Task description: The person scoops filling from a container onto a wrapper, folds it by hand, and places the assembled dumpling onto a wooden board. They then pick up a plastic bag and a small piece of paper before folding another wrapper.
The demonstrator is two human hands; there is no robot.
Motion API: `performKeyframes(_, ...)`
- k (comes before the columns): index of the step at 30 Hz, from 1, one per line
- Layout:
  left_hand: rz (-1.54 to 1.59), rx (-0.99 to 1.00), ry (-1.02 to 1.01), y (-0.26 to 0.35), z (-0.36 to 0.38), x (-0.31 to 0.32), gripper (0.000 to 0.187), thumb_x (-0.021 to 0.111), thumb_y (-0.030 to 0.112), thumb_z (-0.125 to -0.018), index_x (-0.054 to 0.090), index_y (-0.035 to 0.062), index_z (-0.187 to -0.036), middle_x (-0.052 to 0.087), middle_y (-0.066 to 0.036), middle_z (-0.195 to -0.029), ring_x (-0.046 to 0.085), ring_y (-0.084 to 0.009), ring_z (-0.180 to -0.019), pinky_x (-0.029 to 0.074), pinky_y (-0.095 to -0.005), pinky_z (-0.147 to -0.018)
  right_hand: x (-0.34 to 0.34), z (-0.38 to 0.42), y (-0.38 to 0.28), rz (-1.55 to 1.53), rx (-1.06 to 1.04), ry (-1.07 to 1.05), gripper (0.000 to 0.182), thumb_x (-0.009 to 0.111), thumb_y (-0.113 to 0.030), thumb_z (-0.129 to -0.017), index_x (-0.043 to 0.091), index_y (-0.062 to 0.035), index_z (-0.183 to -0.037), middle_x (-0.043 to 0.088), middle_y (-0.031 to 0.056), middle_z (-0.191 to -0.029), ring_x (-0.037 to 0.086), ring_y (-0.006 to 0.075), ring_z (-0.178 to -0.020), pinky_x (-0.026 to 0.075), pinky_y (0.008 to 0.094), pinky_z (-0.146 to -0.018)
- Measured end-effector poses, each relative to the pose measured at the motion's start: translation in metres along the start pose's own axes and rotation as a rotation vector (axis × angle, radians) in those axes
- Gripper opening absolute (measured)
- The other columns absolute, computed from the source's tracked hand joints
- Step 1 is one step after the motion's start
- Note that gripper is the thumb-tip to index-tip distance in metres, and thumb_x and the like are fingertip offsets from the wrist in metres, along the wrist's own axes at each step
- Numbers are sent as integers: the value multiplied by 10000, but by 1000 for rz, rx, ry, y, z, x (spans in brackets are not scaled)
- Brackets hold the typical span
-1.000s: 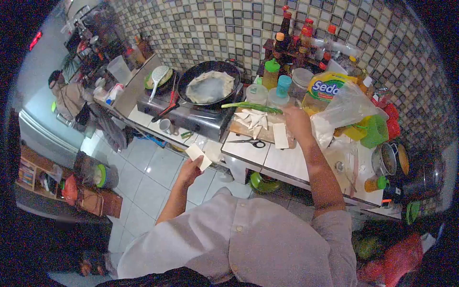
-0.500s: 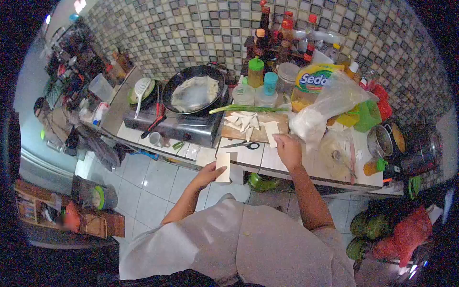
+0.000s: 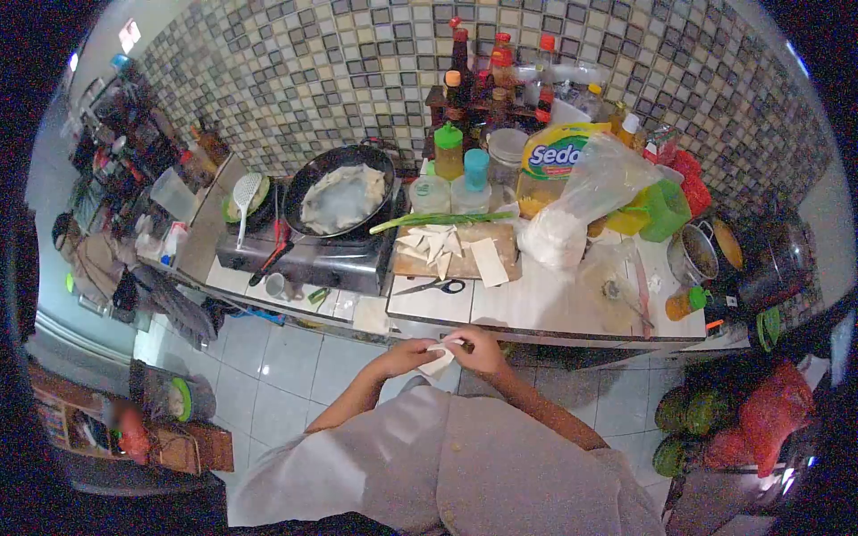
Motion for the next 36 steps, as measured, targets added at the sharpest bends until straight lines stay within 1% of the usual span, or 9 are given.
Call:
performKeyframes(2, 348, -212, -16, 4, 8, 7, 375, 555, 282, -924, 529, 55, -1221, 594, -24, -981, 540, -89, -865, 474, -230, -709, 0, 2, -16, 85, -52, -62, 188, 671, -183, -807, 665, -36, -924, 668, 104, -886, 639, 206, -799, 486, 301, -709)
performKeyframes(9, 242, -99, -13, -4, 12, 13, 339, 541, 273, -935, 550, 79, -1213, 603, 15, -970, 547, -83, -838, 458, -222, -682, -4, 4, 7, -65, -40, -180, 225, 668, -191, -816, 655, -25, -967, 663, 98, -877, 623, 165, -795, 488, 300, -732)
performKeyframes(14, 338, -262, 218, 16, 17, 14, 281, 530, 262, -941, 578, 79, -1150, 598, 47, -857, 525, -42, -727, 436, -203, -605, -108, -63, 41, -92, -148, 398, 253, 506, -118, -919, 583, -41, -1148, 654, 108, -965, 629, 147, -774, 503, 280, -701)
performKeyframes(15, 373, -198, 245, 17, 16, 18, 263, 530, 262, -940, 584, 77, -1119, 596, 53, -850, 509, -28, -708, 424, -198, -591, -130, -80, 33, 65, 89, 349, 300, 509, -83, -891, 558, -34, -1183, 624, 143, -1075, 645, 228, -848, 505, 328, -767)
performKeyframes(18, 431, -202, 299, 9, 12, 28, 245, 532, 258, -939, 583, 81, -1101, 587, 65, -835, 487, -17, -677, 404, -191, -567, -163, -114, 27, 545, -289, 349, 421, 526, -53, -811, 533, -68, -1231, 508, 153, -1282, 553, 304, -1093, 451, 419, -905)
performKeyframes(21, 340, -228, 340, 17, 14, 34, 318, 542, 314, -931, 549, 96, -1163, 582, 63, -875, 501, -31, -708, 413, -203, -593, -173, -125, 24, 946, 191, -54, 450, 547, -93, -782, 529, -61, -1231, 458, 147, -1341, 545, 276, -1126, 456, 417, -898)
performKeyframes(27, 448, -236, 419, 25, 6, 59, 319, 543, 284, -933, 535, 88, -1185, 608, 39, -929, 544, -51, -761, 455, -221, -656, -184, -160, 9, 1118, 271, -185, 259, 546, -125, -786, 677, -46, -995, 649, 154, -1060, 647, 293, -940, 516, 409, -789)
performKeyframes(29, 503, -229, 465, 38, 2, 72, 302, 542, 279, -935, 540, 88, -1170, 597, 49, -895, 528, -34, -723, 437, -203, -617, -184, -186, 8, 1127, 138, 26, 209, 531, -108, -808, 708, -59, -907, 685, 137, -934, 663, 301, -886, 530, 402, -747)
performKeyframes(36, 587, -206, 580, 37, 0, 92, 308, 548, 269, -931, 552, 69, -1166, 616, 24, -938, 557, -58, -768, 464, -228, -663, -178, -239, 57, 1046, 148, 64, 172, 543, -90, -787, 680, -41, -879, 669, 185, -902, 659, 320, -866, 530, 411, -712)
Point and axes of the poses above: each hand's wrist, its own z-axis away from the middle knuckle, its own x-axis out of the palm, y = z × x, the point moved 3 cm from there along -z, towards the middle knuckle
